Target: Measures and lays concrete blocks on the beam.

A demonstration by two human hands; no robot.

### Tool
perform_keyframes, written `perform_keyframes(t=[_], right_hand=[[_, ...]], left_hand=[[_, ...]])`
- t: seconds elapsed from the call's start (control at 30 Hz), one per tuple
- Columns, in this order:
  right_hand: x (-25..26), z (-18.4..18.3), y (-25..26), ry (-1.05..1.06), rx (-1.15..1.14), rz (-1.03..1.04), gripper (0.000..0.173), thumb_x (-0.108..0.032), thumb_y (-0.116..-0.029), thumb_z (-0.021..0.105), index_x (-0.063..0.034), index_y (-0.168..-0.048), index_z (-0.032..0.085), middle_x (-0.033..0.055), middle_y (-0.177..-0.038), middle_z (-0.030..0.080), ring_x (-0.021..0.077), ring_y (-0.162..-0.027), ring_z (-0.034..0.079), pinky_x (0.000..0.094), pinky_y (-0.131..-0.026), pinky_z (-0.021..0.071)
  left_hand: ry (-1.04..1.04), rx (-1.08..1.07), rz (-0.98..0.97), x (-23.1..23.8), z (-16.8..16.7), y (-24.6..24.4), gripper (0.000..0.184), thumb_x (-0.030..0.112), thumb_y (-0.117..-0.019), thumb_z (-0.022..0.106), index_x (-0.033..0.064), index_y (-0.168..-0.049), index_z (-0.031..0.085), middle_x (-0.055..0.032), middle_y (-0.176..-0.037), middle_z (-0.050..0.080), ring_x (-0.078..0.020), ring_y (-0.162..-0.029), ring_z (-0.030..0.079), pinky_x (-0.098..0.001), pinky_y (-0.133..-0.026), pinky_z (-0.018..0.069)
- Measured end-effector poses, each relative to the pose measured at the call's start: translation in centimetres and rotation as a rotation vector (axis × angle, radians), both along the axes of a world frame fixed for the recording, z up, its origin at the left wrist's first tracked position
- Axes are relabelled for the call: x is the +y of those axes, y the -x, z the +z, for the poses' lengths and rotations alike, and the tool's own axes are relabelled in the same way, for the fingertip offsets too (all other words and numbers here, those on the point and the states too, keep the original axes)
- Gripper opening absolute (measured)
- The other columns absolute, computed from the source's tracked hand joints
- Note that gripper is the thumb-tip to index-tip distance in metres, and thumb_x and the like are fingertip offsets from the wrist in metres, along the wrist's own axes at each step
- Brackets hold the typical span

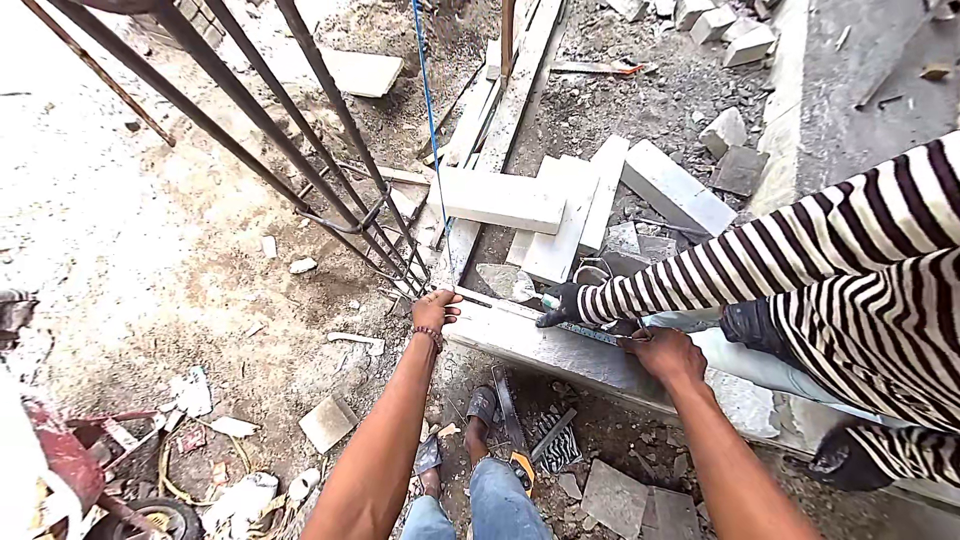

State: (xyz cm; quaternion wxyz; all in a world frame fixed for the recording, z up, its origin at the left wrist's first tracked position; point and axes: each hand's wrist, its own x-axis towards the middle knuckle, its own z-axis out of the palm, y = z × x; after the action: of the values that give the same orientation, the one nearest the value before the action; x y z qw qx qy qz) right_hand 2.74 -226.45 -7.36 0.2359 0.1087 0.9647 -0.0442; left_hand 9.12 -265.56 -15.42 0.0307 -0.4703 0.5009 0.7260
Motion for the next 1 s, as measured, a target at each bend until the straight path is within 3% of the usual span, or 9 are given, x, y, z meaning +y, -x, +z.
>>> perform_keyframes(t=[0.4,0.53,0.77,1.0], right_hand=[[-0.2,0.3,-0.7,-0.009,0.029,0.001,0.04,-0.053,-0.0877,0.077,-0.0164,-0.104,0.077,0.0189,-0.106,0.074,0.0434,-0.102,0.068,0.0684,-0.081,0.0504],[-0.2,0.5,-1.0,0.0,0.042,0.027,0.042,-0.054,-0.0873,0.078,-0.0152,-0.105,0.076,0.0193,-0.105,0.074,0.0435,-0.1,0.069,0.0689,-0.08,0.0509],[0.4,0.2,-0.8,-0.019,0.038,0.045,0.049,-0.061,-0.0855,0.075,-0.0172,-0.107,0.076,0.0175,-0.107,0.074,0.0409,-0.101,0.069,0.0671,-0.081,0.0515],[0.4,0.4,-1.0,-0.012,0.057,0.044,0.053,-0.063,-0.0865,0.073,-0.014,-0.106,0.075,0.0193,-0.104,0.073,0.0423,-0.099,0.069,0.0669,-0.079,0.0508]], left_hand=[[0.008,-0.085,-0.079,0.3,-1.1,-2.6,0.032,0.03,-0.1067,0.056,0.0018,-0.115,0.069,-0.0093,-0.092,0.077,-0.0148,-0.062,0.068,-0.0292,-0.053,0.0533],[0.024,-0.178,-0.102,0.1,-2.1,-6.7,0.035,0.032,-0.1072,0.055,0.0019,-0.113,0.07,-0.0091,-0.092,0.076,-0.0156,-0.063,0.067,-0.0309,-0.057,0.0544],[-0.012,-0.36,-0.077,-1.9,-6.7,-16.5,0.034,0.03,-0.1075,0.054,0.0006,-0.115,0.069,-0.0105,-0.093,0.077,-0.0195,-0.067,0.07,-0.0347,-0.058,0.0564],[-0.032,-0.525,-0.027,-1.9,-7.8,-25.2,0.036,0.033,-0.1076,0.054,0.0012,-0.114,0.07,-0.0106,-0.092,0.077,-0.0198,-0.064,0.069,-0.0355,-0.055,0.0553]])
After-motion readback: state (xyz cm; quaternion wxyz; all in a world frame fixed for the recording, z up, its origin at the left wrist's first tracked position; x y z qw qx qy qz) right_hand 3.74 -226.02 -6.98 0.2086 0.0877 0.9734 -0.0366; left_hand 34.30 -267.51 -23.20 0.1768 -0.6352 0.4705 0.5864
